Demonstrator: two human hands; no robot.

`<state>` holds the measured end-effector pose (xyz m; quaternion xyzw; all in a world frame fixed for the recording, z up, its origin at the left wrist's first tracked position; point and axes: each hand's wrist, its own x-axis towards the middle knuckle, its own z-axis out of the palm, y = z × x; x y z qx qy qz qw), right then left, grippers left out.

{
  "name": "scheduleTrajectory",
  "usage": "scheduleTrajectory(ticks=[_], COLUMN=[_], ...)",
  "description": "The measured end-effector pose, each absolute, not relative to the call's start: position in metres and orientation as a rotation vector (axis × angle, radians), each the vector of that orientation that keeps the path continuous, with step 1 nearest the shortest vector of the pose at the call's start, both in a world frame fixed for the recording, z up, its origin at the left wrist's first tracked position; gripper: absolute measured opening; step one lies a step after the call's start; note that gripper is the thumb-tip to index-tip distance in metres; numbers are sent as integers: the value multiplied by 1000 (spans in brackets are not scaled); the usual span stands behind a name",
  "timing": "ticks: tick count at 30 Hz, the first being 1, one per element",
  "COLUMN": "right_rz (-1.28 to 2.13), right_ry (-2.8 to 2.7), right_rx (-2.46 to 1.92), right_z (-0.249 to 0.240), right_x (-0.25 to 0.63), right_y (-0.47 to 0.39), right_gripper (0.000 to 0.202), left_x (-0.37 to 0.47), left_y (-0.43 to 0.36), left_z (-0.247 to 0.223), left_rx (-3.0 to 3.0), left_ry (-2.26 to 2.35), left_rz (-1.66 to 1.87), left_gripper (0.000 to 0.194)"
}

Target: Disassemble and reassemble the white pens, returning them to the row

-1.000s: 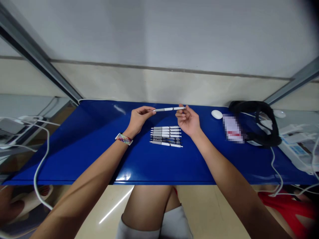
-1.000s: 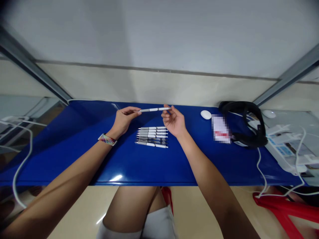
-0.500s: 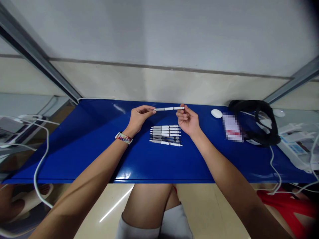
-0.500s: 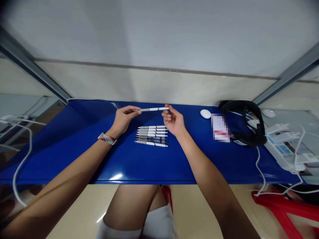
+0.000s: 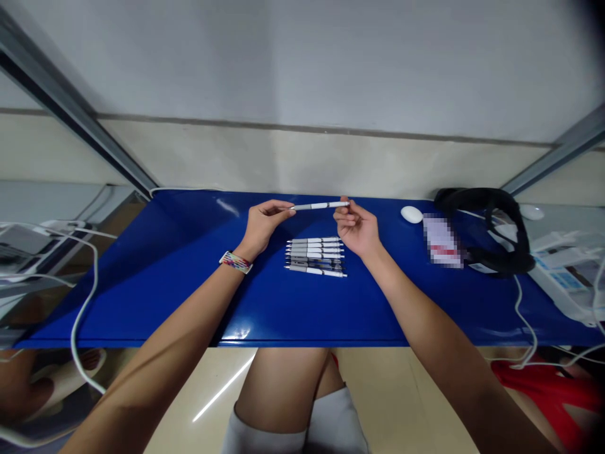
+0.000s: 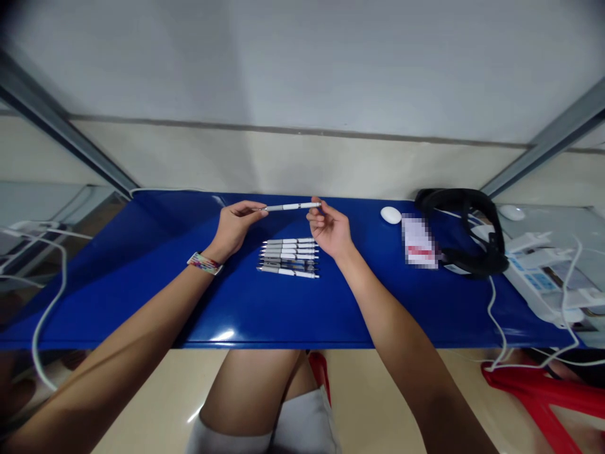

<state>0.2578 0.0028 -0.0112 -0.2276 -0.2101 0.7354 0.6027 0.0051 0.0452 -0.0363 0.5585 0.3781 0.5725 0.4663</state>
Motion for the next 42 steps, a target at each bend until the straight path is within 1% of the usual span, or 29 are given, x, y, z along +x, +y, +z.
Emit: scheduleTrajectory(ticks=[2, 6, 11, 12, 15, 17, 22, 26, 30, 35, 37, 40, 42], right_rz=[1695, 1689, 1690, 1693, 1687, 1679, 1661, 1628, 1602, 1625, 1643, 1641, 1627], right_ry=[-479, -436, -402, -411, -447, -461, -466, -423, -463, -416, -408, -435, -452], right_rx=[-526, -524, -484, -487, -517, -531, -556, -582, -643, -627, -603, -606, -611], right_z=[-13, -13, -13, -13, -14, -15, -16, -17, -17, -12, -11, -12, -14], right_x=[256, 252, 253, 254, 254, 253, 249, 247, 245, 247, 248, 249, 249], right_y=[4, 5, 4, 4, 5, 5, 7, 8, 8, 7, 7, 7, 7], right_gripper=[7, 13, 26, 25, 11, 8, 15, 31, 30, 45, 39, 21, 17], left_x=[5, 5, 6, 5, 5, 5, 6, 7, 8, 6, 6, 6, 7], left_y=[45, 44, 44, 44, 44, 44, 41, 40, 40, 43, 43, 43, 41], left_z=[-36, -35, -35, -35, -36, -36, -35, -34, -35, -37, -37, -37, -36], left_rx=[1373, 1375, 1370, 1371, 1368, 1362, 1359, 1369, 1363, 1373, 1372, 1372, 1374], left_ry=[932, 947, 940, 944, 953, 946, 950, 953, 927, 940, 935, 938, 941], left_rz=[1401, 1391, 1385, 1388, 1393, 1384, 1378, 1356, 1365, 1372, 1379, 1376, 1368], left_gripper=[31, 32, 30, 29, 30, 30, 31, 31, 29, 28, 27, 27, 28])
